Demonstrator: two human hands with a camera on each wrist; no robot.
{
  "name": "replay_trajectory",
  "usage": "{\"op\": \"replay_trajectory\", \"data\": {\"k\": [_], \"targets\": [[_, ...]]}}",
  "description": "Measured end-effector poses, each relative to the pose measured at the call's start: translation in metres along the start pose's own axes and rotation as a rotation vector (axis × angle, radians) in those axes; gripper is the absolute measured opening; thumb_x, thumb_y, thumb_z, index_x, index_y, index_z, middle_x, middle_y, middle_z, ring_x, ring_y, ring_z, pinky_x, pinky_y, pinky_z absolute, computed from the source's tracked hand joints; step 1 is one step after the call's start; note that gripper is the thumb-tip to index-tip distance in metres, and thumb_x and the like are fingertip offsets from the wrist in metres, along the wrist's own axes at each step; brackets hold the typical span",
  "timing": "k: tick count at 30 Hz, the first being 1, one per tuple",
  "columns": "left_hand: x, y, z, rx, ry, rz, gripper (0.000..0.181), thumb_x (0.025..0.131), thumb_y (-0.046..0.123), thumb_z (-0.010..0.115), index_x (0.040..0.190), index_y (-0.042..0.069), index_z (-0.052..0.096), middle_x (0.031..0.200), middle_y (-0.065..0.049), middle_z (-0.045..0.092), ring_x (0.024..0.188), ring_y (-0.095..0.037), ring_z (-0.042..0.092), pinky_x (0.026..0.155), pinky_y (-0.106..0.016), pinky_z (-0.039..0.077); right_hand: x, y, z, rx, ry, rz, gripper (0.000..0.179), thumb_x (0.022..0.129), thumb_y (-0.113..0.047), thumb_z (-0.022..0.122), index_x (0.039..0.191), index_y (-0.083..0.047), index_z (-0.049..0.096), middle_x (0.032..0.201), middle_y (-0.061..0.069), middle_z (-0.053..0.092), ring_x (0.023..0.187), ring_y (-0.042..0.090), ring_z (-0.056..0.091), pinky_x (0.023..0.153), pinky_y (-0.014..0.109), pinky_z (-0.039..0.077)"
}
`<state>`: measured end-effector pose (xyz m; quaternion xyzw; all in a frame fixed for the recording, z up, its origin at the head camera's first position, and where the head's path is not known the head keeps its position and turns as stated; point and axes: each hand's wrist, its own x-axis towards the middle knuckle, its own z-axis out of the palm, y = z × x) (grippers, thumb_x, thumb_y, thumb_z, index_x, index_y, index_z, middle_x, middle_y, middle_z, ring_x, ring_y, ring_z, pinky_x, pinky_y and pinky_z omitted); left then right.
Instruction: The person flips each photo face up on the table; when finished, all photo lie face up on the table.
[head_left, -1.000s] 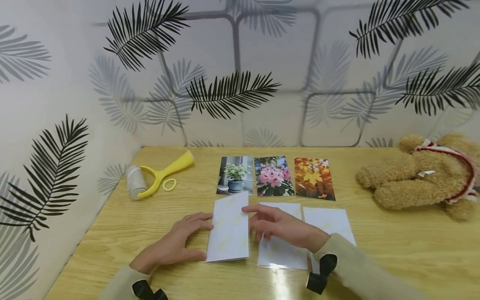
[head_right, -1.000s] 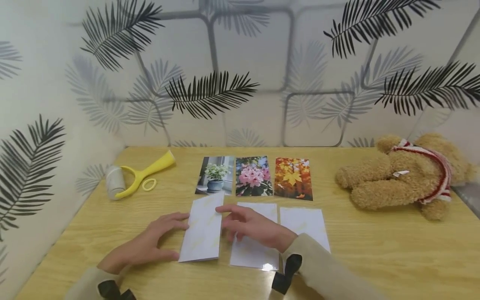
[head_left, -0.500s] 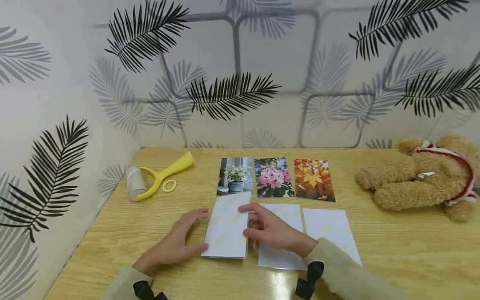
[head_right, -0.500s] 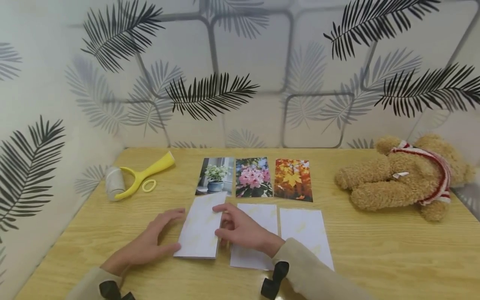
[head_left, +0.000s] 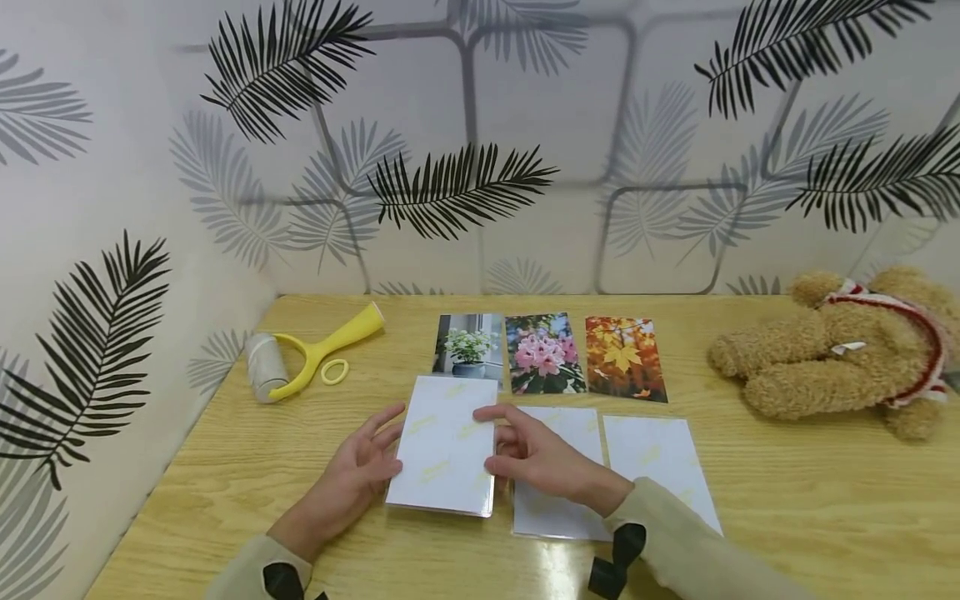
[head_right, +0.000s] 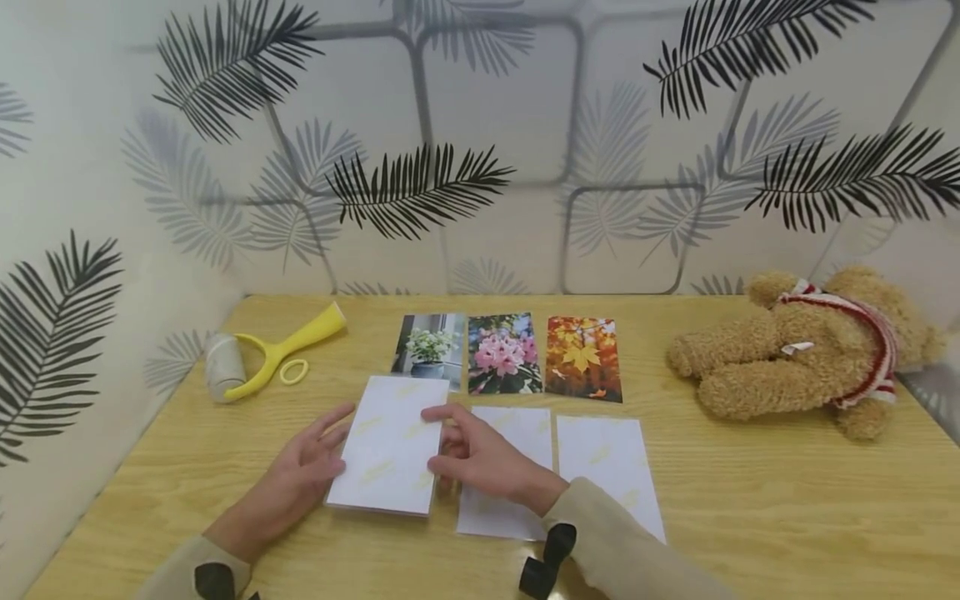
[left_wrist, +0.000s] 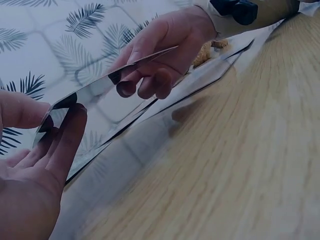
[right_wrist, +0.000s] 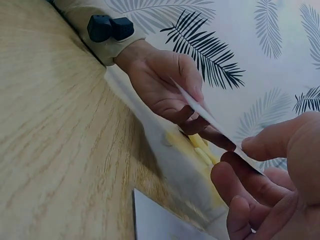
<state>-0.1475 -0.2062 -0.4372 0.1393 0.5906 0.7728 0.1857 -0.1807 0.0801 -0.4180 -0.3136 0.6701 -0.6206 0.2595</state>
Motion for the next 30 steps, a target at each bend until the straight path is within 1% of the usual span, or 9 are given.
{"op": "replay_trajectory", "data": {"k": [5, 9, 12, 14, 18, 22, 24, 26, 30], "targets": [[0.001, -0.003, 0.0, -0.002, 0.008, 0.048, 0.072, 0.092, -0.009, 0.049, 0.152, 0.0, 0.011, 0.135, -0.002, 0.047, 0.117, -0.011, 0.056, 0.092, -0.026, 0.051, 0.0, -0.002, -0.001, -0.111, -0.016, 0.026, 0.051, 0.099, -0.005, 0.051, 0.145, -0.001, 0.033, 0.084, 0.021, 0.058, 0.068, 0.017, 0.059, 0.065, 0.03, 0.051], [0.002, -0.002, 0.003, -0.008, 0.009, 0.071, 0.069, 0.092, -0.008, 0.05, 0.151, 0.002, 0.017, 0.134, -0.004, 0.048, 0.115, -0.012, 0.057, 0.092, -0.026, 0.051, 0.0, -0.004, -0.002, -0.218, -0.045, 0.056, 0.048, 0.101, -0.009, 0.048, 0.147, -0.006, 0.034, 0.075, 0.014, 0.057, 0.059, 0.011, 0.05, 0.058, 0.024, 0.043], [0.002, -0.001, 0.006, -0.015, -0.007, 0.077, 0.065, 0.092, -0.007, 0.05, 0.15, 0.006, 0.022, 0.135, -0.004, 0.047, 0.115, -0.013, 0.058, 0.091, -0.028, 0.051, -0.001, -0.005, -0.001, -0.239, -0.069, 0.09, 0.048, 0.101, -0.011, 0.047, 0.147, -0.008, 0.034, 0.071, 0.005, 0.055, 0.056, 0.008, 0.044, 0.055, 0.022, 0.038], [0.001, -0.001, 0.009, -0.018, -0.025, 0.08, 0.062, 0.093, -0.006, 0.049, 0.149, 0.008, 0.026, 0.135, -0.004, 0.047, 0.114, -0.014, 0.058, 0.089, -0.029, 0.052, -0.001, -0.005, 0.0, -0.237, -0.082, 0.095, 0.048, 0.101, -0.011, 0.047, 0.147, -0.006, 0.035, 0.073, 0.005, 0.056, 0.057, 0.009, 0.045, 0.055, 0.022, 0.039], [-0.002, -0.001, 0.012, -0.036, -0.07, 0.106, 0.05, 0.098, -0.004, 0.043, 0.144, 0.011, 0.035, 0.135, -0.002, 0.048, 0.116, -0.014, 0.058, 0.089, -0.029, 0.053, 0.0, -0.004, 0.005, -0.225, -0.095, 0.082, 0.048, 0.102, -0.013, 0.047, 0.147, -0.005, 0.035, 0.096, 0.012, 0.059, 0.064, 0.015, 0.057, 0.062, 0.024, 0.047], [-0.003, -0.001, 0.016, -0.049, -0.118, 0.165, 0.042, 0.1, -0.003, 0.037, 0.141, 0.006, 0.041, 0.137, -0.003, 0.049, 0.115, -0.016, 0.059, 0.091, -0.028, 0.052, 0.0, -0.004, 0.007, -0.207, -0.103, 0.079, 0.052, 0.103, -0.017, 0.046, 0.15, -0.007, 0.027, 0.12, 0.017, 0.053, 0.074, 0.023, 0.065, 0.071, 0.028, 0.051], [-0.003, -0.001, 0.018, -0.012, -0.114, 0.171, 0.039, 0.102, 0.0, 0.038, 0.14, 0.001, 0.041, 0.137, -0.003, 0.05, 0.114, -0.015, 0.059, 0.092, -0.027, 0.051, -0.001, -0.004, 0.008, -0.197, -0.106, 0.073, 0.058, 0.103, -0.018, 0.044, 0.153, -0.006, 0.017, 0.126, 0.02, 0.052, 0.079, 0.026, 0.068, 0.076, 0.03, 0.052], [-0.002, 0.0, 0.022, 0.049, -0.082, 0.143, 0.039, 0.103, 0.005, 0.04, 0.141, -0.004, 0.039, 0.136, -0.004, 0.051, 0.115, -0.013, 0.058, 0.094, -0.026, 0.05, -0.002, -0.006, 0.008, -0.184, -0.101, 0.085, 0.063, 0.104, -0.02, 0.042, 0.154, -0.006, 0.005, 0.131, 0.021, 0.051, 0.082, 0.027, 0.069, 0.077, 0.031, 0.052], [0.004, -0.001, 0.028, 0.24, 0.002, 0.108, 0.043, 0.101, 0.012, 0.047, 0.139, -0.007, 0.04, 0.134, 0.002, 0.053, 0.115, -0.009, 0.057, 0.094, -0.023, 0.049, -0.003, -0.011, 0.008, -0.183, -0.09, 0.092, 0.068, 0.106, -0.024, 0.036, 0.152, -0.008, -0.011, 0.135, 0.021, 0.052, 0.084, 0.029, 0.07, 0.072, 0.034, 0.054]]}}
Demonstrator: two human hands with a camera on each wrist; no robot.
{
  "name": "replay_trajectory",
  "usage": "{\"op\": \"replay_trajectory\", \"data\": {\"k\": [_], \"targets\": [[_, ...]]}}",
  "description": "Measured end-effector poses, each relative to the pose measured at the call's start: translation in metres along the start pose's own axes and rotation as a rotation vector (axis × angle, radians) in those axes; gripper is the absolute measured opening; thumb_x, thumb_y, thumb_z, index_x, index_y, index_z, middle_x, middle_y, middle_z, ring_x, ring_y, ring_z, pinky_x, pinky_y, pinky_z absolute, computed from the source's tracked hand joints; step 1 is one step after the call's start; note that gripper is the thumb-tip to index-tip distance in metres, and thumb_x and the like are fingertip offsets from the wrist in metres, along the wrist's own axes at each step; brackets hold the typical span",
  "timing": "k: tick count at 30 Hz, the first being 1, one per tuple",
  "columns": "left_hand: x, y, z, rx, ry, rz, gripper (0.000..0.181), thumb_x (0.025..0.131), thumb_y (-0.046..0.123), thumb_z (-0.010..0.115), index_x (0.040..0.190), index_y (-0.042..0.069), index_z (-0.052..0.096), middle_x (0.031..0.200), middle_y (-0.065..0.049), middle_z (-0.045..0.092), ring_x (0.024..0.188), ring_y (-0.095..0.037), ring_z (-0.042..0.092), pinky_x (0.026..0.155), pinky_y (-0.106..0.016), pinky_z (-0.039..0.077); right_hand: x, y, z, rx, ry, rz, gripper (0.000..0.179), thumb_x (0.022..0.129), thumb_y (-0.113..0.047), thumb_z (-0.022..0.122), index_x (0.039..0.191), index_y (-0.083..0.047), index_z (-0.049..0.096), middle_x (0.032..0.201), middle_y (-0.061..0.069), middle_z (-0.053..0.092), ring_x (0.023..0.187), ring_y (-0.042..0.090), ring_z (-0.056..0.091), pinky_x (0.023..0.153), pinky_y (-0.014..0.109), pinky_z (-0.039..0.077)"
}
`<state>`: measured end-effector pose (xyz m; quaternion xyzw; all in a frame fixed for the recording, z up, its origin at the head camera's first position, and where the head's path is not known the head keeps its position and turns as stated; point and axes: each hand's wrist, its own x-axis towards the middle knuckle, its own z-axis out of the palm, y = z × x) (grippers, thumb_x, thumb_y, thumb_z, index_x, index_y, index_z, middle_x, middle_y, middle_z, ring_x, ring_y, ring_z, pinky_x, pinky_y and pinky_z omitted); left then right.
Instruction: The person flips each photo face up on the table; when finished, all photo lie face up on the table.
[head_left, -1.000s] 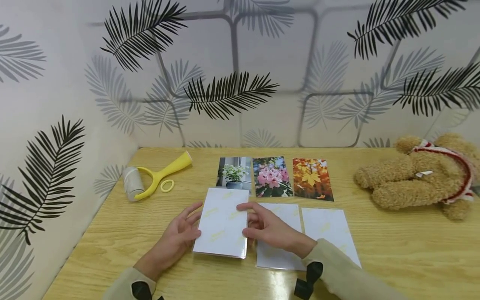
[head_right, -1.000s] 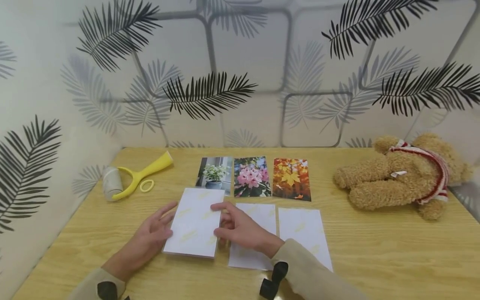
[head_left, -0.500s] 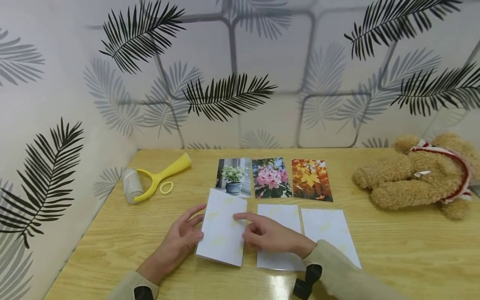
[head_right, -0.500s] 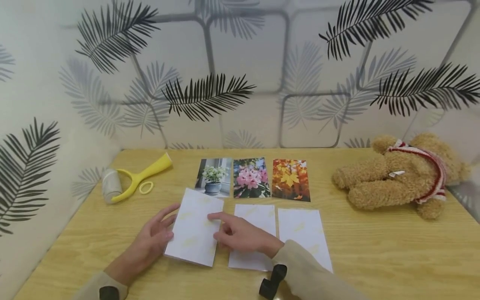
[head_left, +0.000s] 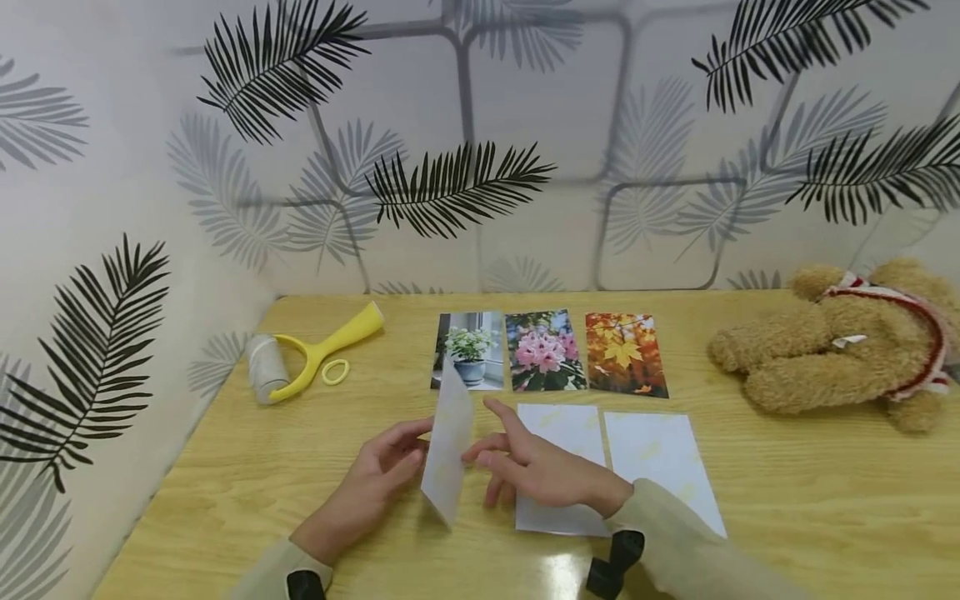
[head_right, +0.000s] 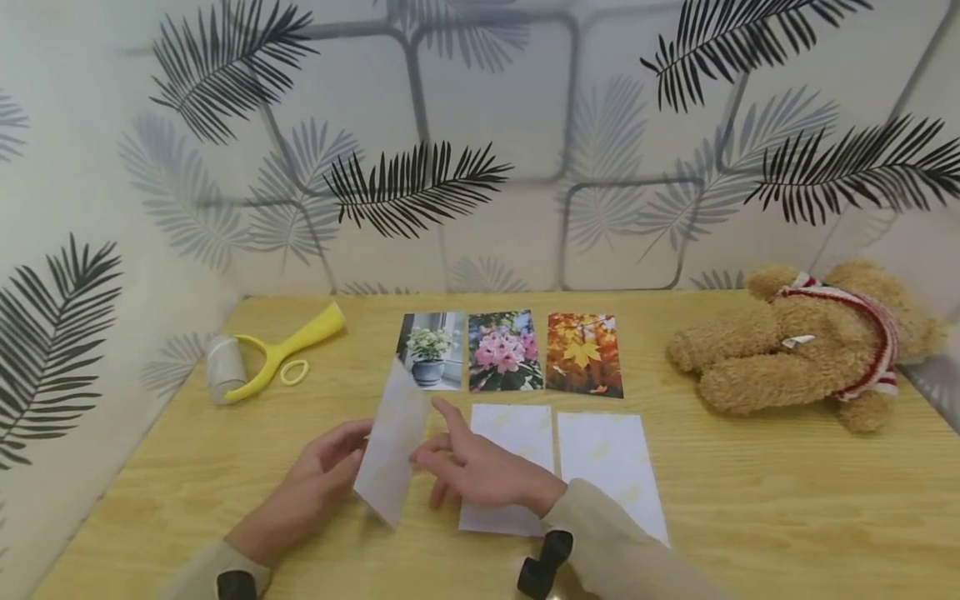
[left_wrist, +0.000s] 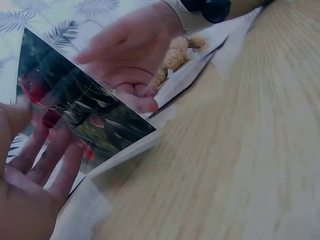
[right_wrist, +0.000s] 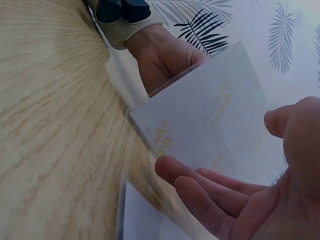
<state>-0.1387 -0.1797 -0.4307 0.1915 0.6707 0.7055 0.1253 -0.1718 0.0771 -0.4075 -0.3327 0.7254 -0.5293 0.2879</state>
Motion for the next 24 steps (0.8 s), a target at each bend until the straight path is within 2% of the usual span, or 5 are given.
{"op": "replay_trajectory", "data": {"k": [3, 7, 10, 18, 24], "targets": [[0.006, -0.001, 0.003, 0.104, -0.016, 0.057, 0.041, 0.099, 0.008, 0.05, 0.137, -0.006, 0.044, 0.142, -0.006, 0.048, 0.116, -0.009, 0.055, 0.095, -0.024, 0.047, -0.001, -0.004, -0.002, -0.022, 0.0, -0.01, 0.069, 0.106, -0.027, 0.035, 0.152, -0.014, -0.015, 0.135, 0.02, 0.053, 0.083, 0.028, 0.07, 0.071, 0.035, 0.055], [0.01, 0.001, 0.004, 0.152, -0.072, 0.106, 0.04, 0.098, 0.005, 0.051, 0.137, -0.004, 0.045, 0.149, -0.021, 0.036, 0.118, -0.01, 0.052, 0.096, -0.026, 0.048, -0.003, -0.007, -0.004, -0.034, 0.004, -0.042, 0.071, 0.106, -0.03, 0.034, 0.152, -0.021, -0.018, 0.133, 0.022, 0.054, 0.081, 0.03, 0.07, 0.07, 0.037, 0.056], [0.012, 0.001, 0.005, 0.18, -0.089, 0.121, 0.044, 0.096, 0.004, 0.054, 0.138, -0.004, 0.043, 0.147, -0.024, 0.037, 0.118, -0.011, 0.051, 0.095, -0.029, 0.049, -0.004, -0.009, -0.006, -0.045, 0.024, -0.075, 0.072, 0.106, -0.029, 0.033, 0.15, -0.025, -0.023, 0.129, 0.024, 0.056, 0.079, 0.032, 0.07, 0.068, 0.04, 0.056], [0.013, 0.0, 0.012, 0.322, -0.096, 0.084, 0.057, 0.089, 0.005, 0.066, 0.141, 0.004, 0.043, 0.15, -0.013, 0.038, 0.127, -0.026, 0.046, 0.098, -0.036, 0.046, -0.007, -0.013, -0.011, -0.101, 0.094, -0.122, 0.071, 0.107, -0.025, 0.031, 0.149, -0.027, -0.026, 0.12, 0.025, 0.061, 0.074, 0.032, 0.069, 0.064, 0.04, 0.056], [0.011, -0.001, 0.015, 0.38, -0.14, 0.074, 0.053, 0.089, 0.008, 0.067, 0.138, 0.01, 0.048, 0.152, -0.01, 0.036, 0.134, -0.035, 0.039, 0.101, -0.045, 0.042, -0.008, -0.013, -0.012, -0.164, 0.118, -0.073, 0.074, 0.105, -0.028, 0.038, 0.151, -0.031, -0.02, 0.104, 0.018, 0.066, 0.067, 0.027, 0.066, 0.063, 0.037, 0.055]]}}
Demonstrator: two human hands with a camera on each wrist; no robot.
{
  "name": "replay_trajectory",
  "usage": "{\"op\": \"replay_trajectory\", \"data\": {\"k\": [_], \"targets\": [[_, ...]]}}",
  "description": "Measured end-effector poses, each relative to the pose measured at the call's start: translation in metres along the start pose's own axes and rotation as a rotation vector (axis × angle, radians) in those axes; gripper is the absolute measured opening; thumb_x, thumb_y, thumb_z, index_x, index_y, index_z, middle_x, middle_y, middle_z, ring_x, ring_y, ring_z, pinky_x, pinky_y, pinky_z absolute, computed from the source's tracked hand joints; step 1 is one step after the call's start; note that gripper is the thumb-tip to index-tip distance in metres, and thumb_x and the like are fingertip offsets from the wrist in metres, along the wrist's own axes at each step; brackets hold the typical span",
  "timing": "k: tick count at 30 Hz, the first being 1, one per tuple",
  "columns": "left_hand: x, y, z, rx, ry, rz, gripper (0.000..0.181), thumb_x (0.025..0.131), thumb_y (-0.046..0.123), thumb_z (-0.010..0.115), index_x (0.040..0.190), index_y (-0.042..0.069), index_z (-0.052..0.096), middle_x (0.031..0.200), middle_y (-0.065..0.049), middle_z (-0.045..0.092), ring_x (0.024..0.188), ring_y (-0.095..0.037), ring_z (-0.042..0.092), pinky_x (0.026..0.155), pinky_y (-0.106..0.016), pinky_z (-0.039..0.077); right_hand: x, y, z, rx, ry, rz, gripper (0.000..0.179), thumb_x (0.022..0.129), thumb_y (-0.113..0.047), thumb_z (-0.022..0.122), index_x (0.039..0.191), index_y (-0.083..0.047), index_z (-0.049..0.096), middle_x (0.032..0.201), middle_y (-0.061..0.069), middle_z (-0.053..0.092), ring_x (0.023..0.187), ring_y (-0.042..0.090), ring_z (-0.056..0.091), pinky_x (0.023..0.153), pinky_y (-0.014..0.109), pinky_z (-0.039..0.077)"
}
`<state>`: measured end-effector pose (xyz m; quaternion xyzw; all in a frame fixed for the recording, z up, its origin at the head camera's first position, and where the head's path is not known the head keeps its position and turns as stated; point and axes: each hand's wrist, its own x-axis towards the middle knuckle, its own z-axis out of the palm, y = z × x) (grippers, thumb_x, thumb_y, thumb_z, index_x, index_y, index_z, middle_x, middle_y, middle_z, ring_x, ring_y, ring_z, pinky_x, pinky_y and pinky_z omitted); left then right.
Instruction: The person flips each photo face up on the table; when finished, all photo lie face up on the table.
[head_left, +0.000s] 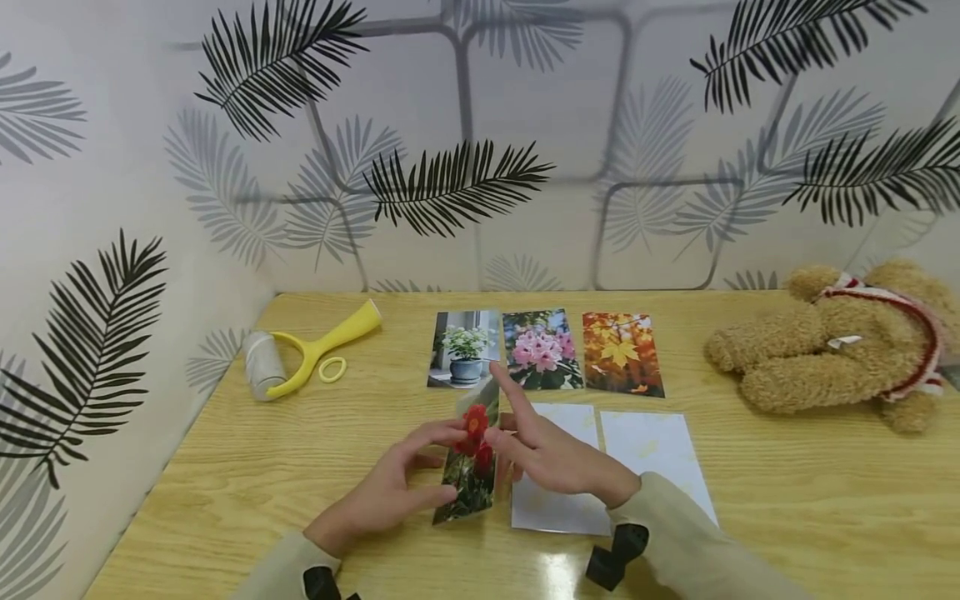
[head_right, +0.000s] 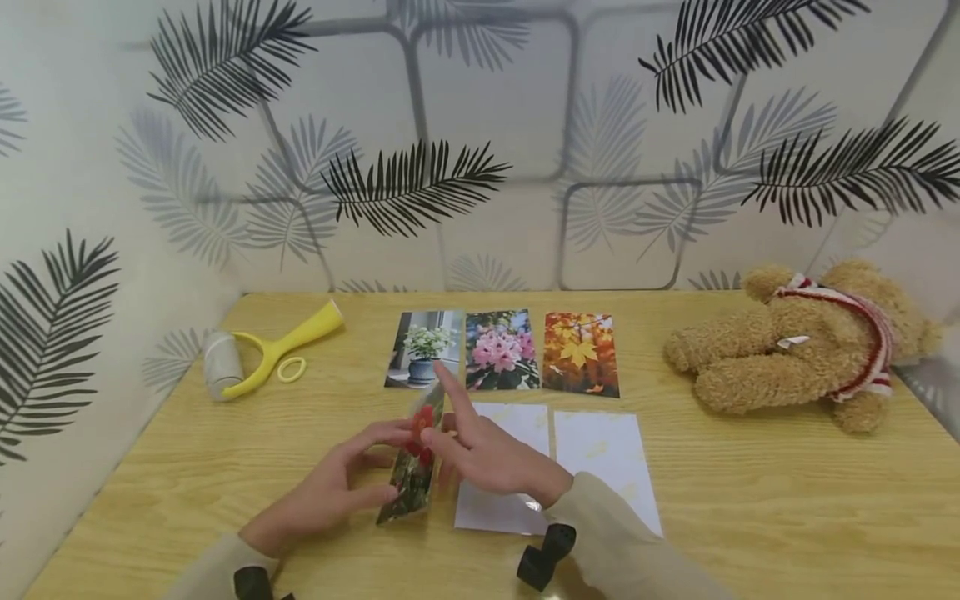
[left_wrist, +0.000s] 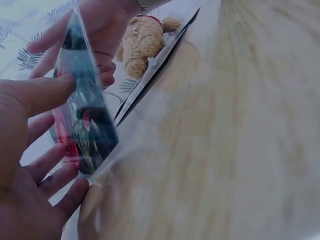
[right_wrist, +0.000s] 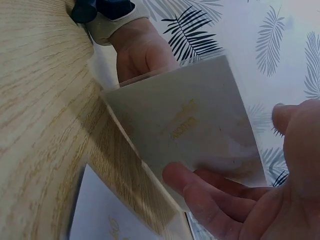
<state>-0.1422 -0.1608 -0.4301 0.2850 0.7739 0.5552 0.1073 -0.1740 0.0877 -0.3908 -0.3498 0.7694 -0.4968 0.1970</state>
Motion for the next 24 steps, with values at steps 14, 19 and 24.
{"op": "replay_trajectory", "data": {"k": [14, 19, 24], "targets": [[-0.004, 0.006, -0.004, 0.345, -0.177, -0.073, 0.041, 0.085, 0.019, 0.073, 0.125, 0.017, 0.061, 0.149, 0.0, 0.039, 0.13, -0.023, 0.035, 0.107, -0.048, 0.035, 0.0, 0.0, -0.007, -0.281, -0.126, 0.102, 0.06, 0.091, -0.014, 0.064, 0.143, 0.003, 0.038, 0.051, -0.005, 0.053, 0.041, 0.005, 0.047, 0.047, 0.02, 0.039], [-0.006, 0.006, -0.012, 0.426, -0.187, -0.091, 0.045, 0.085, 0.026, 0.073, 0.127, 0.016, 0.06, 0.15, -0.002, 0.037, 0.131, -0.025, 0.034, 0.107, -0.052, 0.031, 0.014, 0.001, -0.005, -0.324, -0.171, 0.112, 0.056, 0.088, -0.01, 0.067, 0.14, 0.0, 0.048, 0.055, -0.006, 0.058, 0.039, 0.003, 0.041, 0.046, 0.018, 0.036], [-0.008, 0.001, -0.022, 0.46, -0.153, -0.087, 0.049, 0.083, 0.025, 0.075, 0.128, 0.013, 0.059, 0.151, -0.004, 0.037, 0.135, -0.028, 0.033, 0.107, -0.056, 0.03, 0.028, 0.004, -0.003, -0.35, -0.184, 0.14, 0.055, 0.087, -0.01, 0.068, 0.139, -0.002, 0.05, 0.065, -0.005, 0.063, 0.043, 0.005, 0.037, 0.048, 0.019, 0.031]]}}
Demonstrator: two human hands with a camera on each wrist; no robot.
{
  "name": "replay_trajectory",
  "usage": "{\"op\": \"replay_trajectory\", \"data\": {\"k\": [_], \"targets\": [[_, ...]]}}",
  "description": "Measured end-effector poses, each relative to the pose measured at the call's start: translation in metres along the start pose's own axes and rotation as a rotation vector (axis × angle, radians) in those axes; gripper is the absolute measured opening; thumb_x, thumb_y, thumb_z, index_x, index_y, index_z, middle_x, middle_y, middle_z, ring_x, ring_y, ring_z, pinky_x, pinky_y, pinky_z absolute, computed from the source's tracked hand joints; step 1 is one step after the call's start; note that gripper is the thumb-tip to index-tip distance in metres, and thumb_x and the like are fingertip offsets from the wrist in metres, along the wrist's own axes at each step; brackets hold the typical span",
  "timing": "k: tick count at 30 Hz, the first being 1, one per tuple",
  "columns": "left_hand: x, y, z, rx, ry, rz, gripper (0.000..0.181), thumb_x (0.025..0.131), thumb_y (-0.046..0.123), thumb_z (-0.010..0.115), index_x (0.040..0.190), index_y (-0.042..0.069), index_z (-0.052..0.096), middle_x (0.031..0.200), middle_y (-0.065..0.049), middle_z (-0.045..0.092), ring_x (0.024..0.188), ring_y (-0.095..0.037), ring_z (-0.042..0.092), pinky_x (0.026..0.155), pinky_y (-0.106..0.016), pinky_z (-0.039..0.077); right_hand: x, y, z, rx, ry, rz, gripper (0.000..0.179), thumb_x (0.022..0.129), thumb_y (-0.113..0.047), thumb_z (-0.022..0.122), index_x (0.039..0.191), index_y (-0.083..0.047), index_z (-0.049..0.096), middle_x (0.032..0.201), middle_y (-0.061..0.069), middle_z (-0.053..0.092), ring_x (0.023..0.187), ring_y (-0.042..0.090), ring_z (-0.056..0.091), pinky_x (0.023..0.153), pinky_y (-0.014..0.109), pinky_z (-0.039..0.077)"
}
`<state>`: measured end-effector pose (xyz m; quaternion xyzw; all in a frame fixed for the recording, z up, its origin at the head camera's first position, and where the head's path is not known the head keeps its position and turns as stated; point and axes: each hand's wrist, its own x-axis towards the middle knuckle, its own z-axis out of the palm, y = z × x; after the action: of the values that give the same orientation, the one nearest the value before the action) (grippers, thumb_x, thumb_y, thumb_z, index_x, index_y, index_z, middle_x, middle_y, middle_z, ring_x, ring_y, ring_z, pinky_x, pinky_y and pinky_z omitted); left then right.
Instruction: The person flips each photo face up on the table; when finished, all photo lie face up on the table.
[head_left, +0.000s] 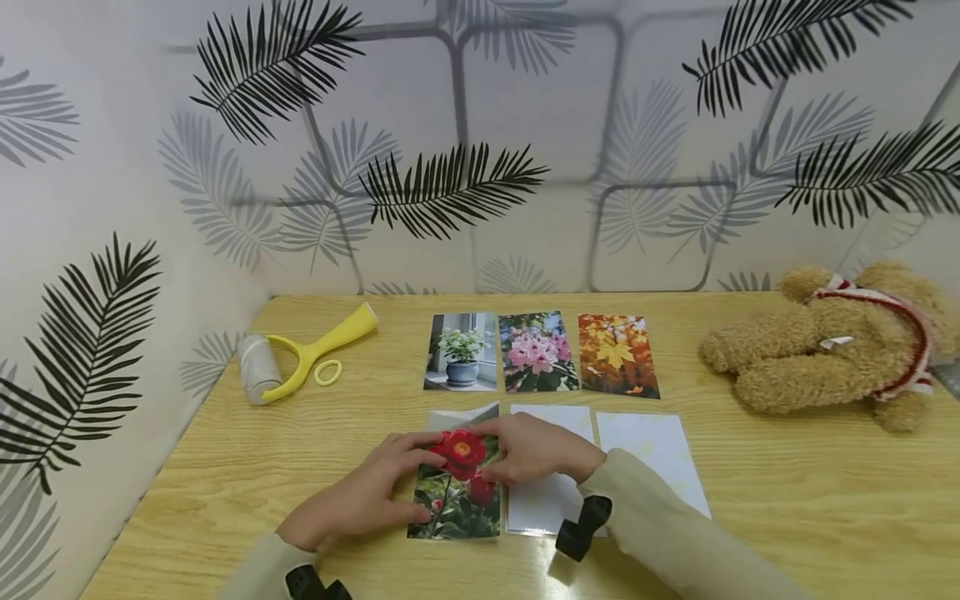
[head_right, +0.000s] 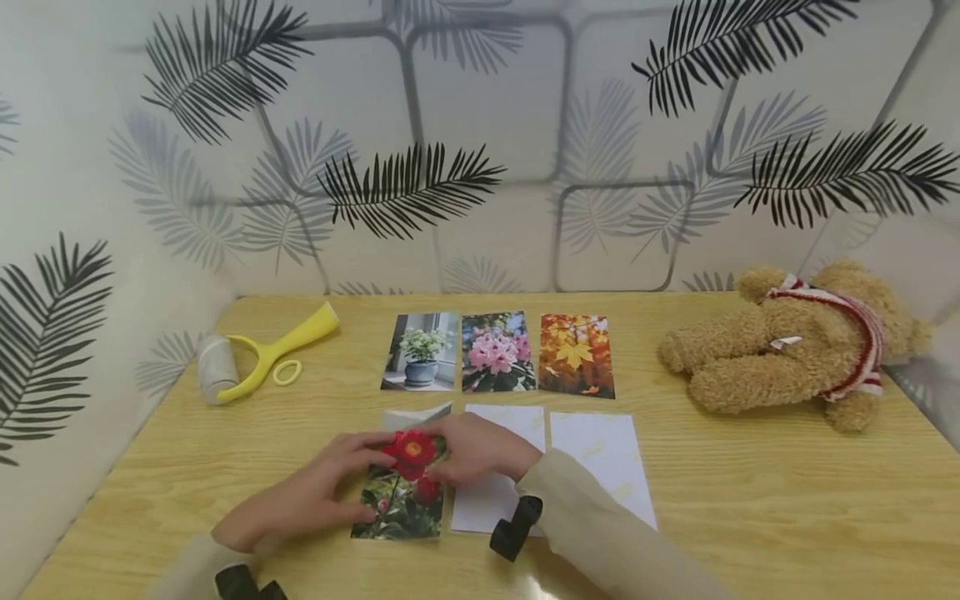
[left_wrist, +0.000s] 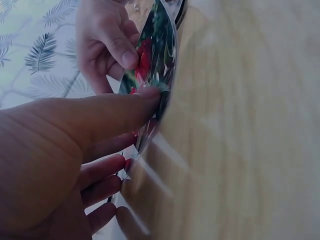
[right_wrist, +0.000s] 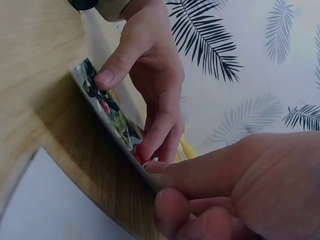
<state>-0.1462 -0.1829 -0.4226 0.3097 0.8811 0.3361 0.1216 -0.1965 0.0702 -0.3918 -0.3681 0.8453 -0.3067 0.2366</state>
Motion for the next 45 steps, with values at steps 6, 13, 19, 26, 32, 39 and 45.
{"op": "replay_trajectory", "data": {"k": [6, 13, 19, 26, 32, 39, 45], "targets": [[0.001, -0.005, -0.003, 0.028, 0.006, 0.014, 0.049, 0.086, 0.026, 0.072, 0.131, 0.011, 0.057, 0.152, -0.009, 0.037, 0.135, -0.032, 0.034, 0.105, -0.059, 0.032, 0.01, 0.001, 0.001, -0.08, 0.016, 0.06, 0.056, 0.085, -0.015, 0.072, 0.138, -0.008, 0.054, 0.095, 0.002, 0.07, 0.06, 0.006, 0.05, 0.057, 0.023, 0.039], [0.0, -0.003, -0.001, 0.018, 0.025, 0.001, 0.045, 0.09, 0.021, 0.068, 0.131, 0.01, 0.056, 0.153, -0.012, 0.034, 0.137, -0.037, 0.032, 0.105, -0.062, 0.029, 0.009, 0.001, -0.002, -0.04, -0.025, 0.094, 0.056, 0.089, -0.017, 0.068, 0.142, -0.014, 0.049, 0.086, 0.006, 0.07, 0.039, 0.01, 0.044, 0.041, 0.024, 0.039], [0.0, 0.0, 0.002, 0.042, 0.083, -0.002, 0.037, 0.092, 0.019, 0.065, 0.128, 0.011, 0.059, 0.153, -0.012, 0.035, 0.136, -0.034, 0.034, 0.105, -0.058, 0.033, -0.009, 0.006, -0.01, 0.004, -0.031, 0.044, 0.052, 0.096, -0.019, 0.058, 0.146, -0.01, 0.043, 0.045, -0.006, 0.041, 0.038, 0.007, 0.037, 0.044, 0.022, 0.035], [0.007, 0.011, 0.004, 0.03, 0.15, 0.021, 0.031, 0.095, 0.013, 0.06, 0.126, 0.012, 0.058, 0.151, -0.009, 0.038, 0.136, -0.03, 0.034, 0.105, -0.057, 0.034, -0.042, 0.024, -0.03, -0.026, 0.085, -0.017, 0.046, 0.096, -0.021, 0.059, 0.137, -0.002, 0.049, 0.064, -0.004, 0.054, 0.053, 0.004, 0.044, 0.052, 0.022, 0.039], [0.027, 0.029, 0.011, 0.032, 0.091, 0.087, 0.036, 0.092, 0.014, 0.064, 0.127, 0.011, 0.057, 0.146, -0.007, 0.045, 0.137, -0.027, 0.037, 0.107, -0.054, 0.034, -0.061, 0.04, -0.042, -0.084, 0.217, 0.034, 0.046, 0.092, -0.02, 0.064, 0.132, 0.001, 0.053, 0.099, 0.01, 0.065, 0.077, 0.013, 0.058, 0.065, 0.025, 0.047], [0.057, 0.049, 0.017, 0.061, -0.043, 0.136, 0.038, 0.091, 0.019, 0.068, 0.126, 0.012, 0.057, 0.145, -0.004, 0.046, 0.135, -0.022, 0.04, 0.109, -0.05, 0.034, -0.073, 0.05, -0.045, -0.147, 0.288, 0.081, 0.057, 0.085, -0.018, 0.073, 0.134, 0.002, 0.05, 0.125, 0.021, 0.057, 0.105, 0.035, 0.055, 0.083, 0.046, 0.048], [0.07, 0.059, 0.024, 0.155, -0.196, 0.103, 0.042, 0.086, 0.03, 0.073, 0.123, 0.016, 0.059, 0.148, -0.002, 0.042, 0.139, -0.022, 0.035, 0.113, -0.049, 0.029, -0.079, 0.058, -0.044, -0.126, 0.275, 0.143, 0.06, 0.085, -0.022, 0.074, 0.135, 0.002, 0.049, 0.128, 0.02, 0.056, 0.107, 0.032, 0.054, 0.085, 0.046, 0.048]]}}
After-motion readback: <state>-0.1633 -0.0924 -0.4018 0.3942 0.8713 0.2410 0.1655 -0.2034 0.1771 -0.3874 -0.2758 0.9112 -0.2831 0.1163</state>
